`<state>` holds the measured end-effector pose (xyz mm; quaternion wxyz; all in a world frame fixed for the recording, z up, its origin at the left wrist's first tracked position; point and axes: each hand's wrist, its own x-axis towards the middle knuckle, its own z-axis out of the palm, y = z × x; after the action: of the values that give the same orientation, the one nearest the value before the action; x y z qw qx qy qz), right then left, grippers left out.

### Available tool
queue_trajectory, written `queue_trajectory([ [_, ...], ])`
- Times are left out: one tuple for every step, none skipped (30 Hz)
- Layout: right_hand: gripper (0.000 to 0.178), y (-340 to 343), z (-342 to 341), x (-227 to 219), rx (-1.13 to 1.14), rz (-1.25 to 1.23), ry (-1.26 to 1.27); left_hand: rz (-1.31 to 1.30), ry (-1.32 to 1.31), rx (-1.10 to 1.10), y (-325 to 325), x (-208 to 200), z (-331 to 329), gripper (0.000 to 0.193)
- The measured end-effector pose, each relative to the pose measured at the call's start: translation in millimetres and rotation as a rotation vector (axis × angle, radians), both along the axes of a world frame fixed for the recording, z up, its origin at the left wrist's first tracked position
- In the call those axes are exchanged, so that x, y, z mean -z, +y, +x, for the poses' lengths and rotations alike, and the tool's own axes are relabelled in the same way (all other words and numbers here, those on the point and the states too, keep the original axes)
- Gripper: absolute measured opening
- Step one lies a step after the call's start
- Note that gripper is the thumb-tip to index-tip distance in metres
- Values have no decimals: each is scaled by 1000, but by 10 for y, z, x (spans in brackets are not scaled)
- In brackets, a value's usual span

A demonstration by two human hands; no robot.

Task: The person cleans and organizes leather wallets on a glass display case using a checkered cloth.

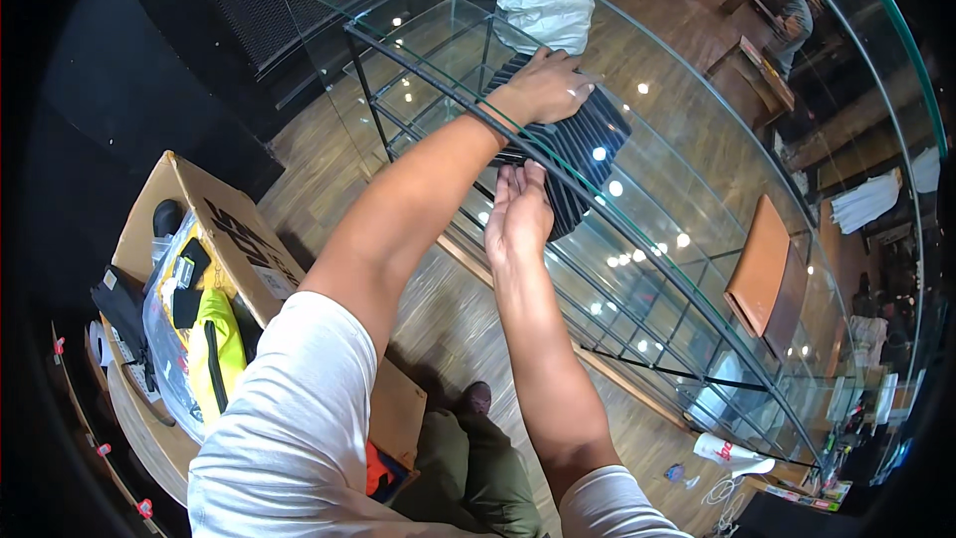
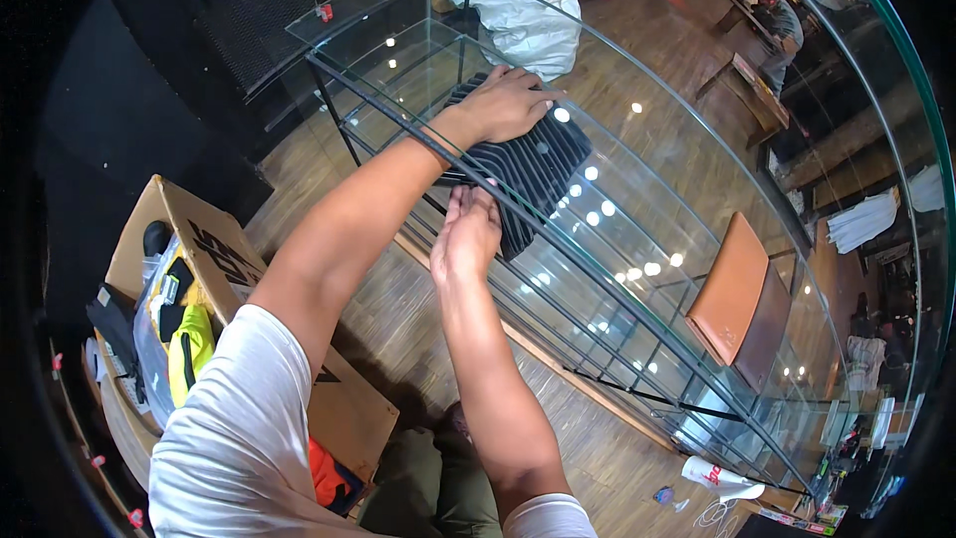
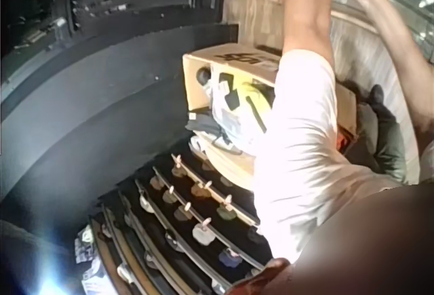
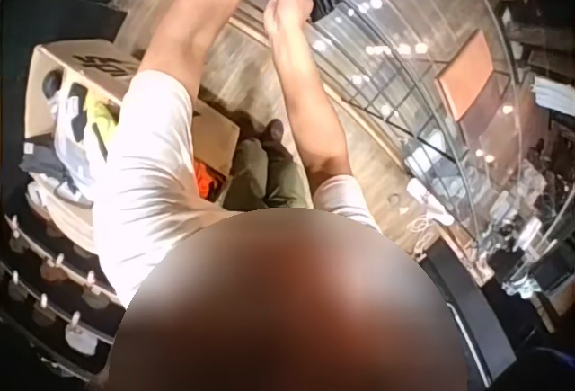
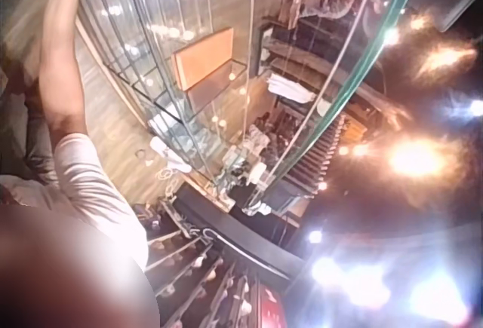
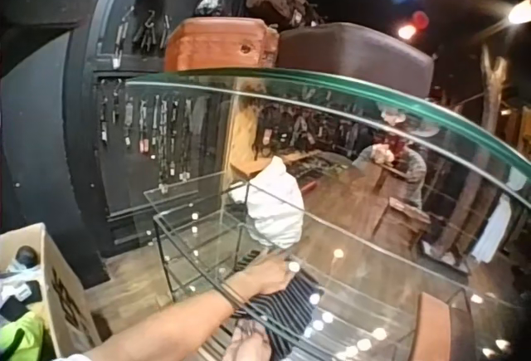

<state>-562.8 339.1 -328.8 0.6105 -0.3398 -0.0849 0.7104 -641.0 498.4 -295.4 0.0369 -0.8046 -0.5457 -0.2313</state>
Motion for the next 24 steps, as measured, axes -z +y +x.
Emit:
queue_trajectory([
  [47,-22,59,12,-103,80,-73,53,-68,35,10,2,-15,37],
  [44,-50,152,49,-171,72,-116,108,-135,69,0,-32,-26,36],
  [44,-87,262,11,-255,90,-167,109,-137,69,-10,-52,-32,36],
  [44,-132,380,-48,-340,106,-217,143,-175,69,-19,-70,-39,34],
  [42,-212,490,-138,-395,139,-374,178,-213,70,-36,-87,-37,35],
  [40,-280,624,-268,-506,172,-508,177,-211,60,-59,-79,-73,35],
  [37,-311,793,-353,-612,206,-644,189,-264,72,-66,-77,-91,35],
  [29,-309,988,-308,-532,274,-831,202,-320,95,-57,-92,-68,36],
  [24,-274,1129,-324,-430,324,-973,202,-322,93,-49,-90,-72,36],
  [22,-207,1225,-297,-289,353,-1074,185,-320,90,-42,-90,-81,36],
  [20,-108,1417,-181,-223,356,-1157,169,-325,100,-28,-111,-27,37],
  [19,-18,1516,-146,-165,361,-1234,170,-328,100,-24,-117,-23,37],
  [18,55,1625,-164,-177,292,-1147,153,-316,93,-23,-123,-16,38],
  [19,100,1638,-235,-192,225,-1056,136,-302,83,-19,-111,-32,39],
  [19,117,1634,-231,-147,340,-1200,135,-302,80,-15,-96,-40,39],
  [25,75,1585,-252,-142,450,-1227,152,-301,81,-10,-81,-40,39],
  [33,-6,1508,-286,-138,563,-1251,169,-300,80,-9,-67,-55,39],
  [61,-79,1469,-285,-83,702,-1478,167,-301,77,-4,-61,-63,39],
  [69,-175,1390,-322,-93,826,-1663,138,-284,79,4,-54,-77,36],
  [77,-277,1267,-370,-107,958,-1839,106,-264,74,-8,-49,-109,33],
  [77,-376,1155,-386,-338,845,-1921,135,-271,85,5,-59,-88,36],
  [72,-387,1054,-279,-215,881,-2034,163,-277,94,13,-66,-73,39],
  [67,-338,968,-152,-80,919,-2139,218,-283,108,0,-110,-88,36],
  [62,-292,988,-113,-22,900,-2073,312,-290,116,25,-51,-50,33],
])
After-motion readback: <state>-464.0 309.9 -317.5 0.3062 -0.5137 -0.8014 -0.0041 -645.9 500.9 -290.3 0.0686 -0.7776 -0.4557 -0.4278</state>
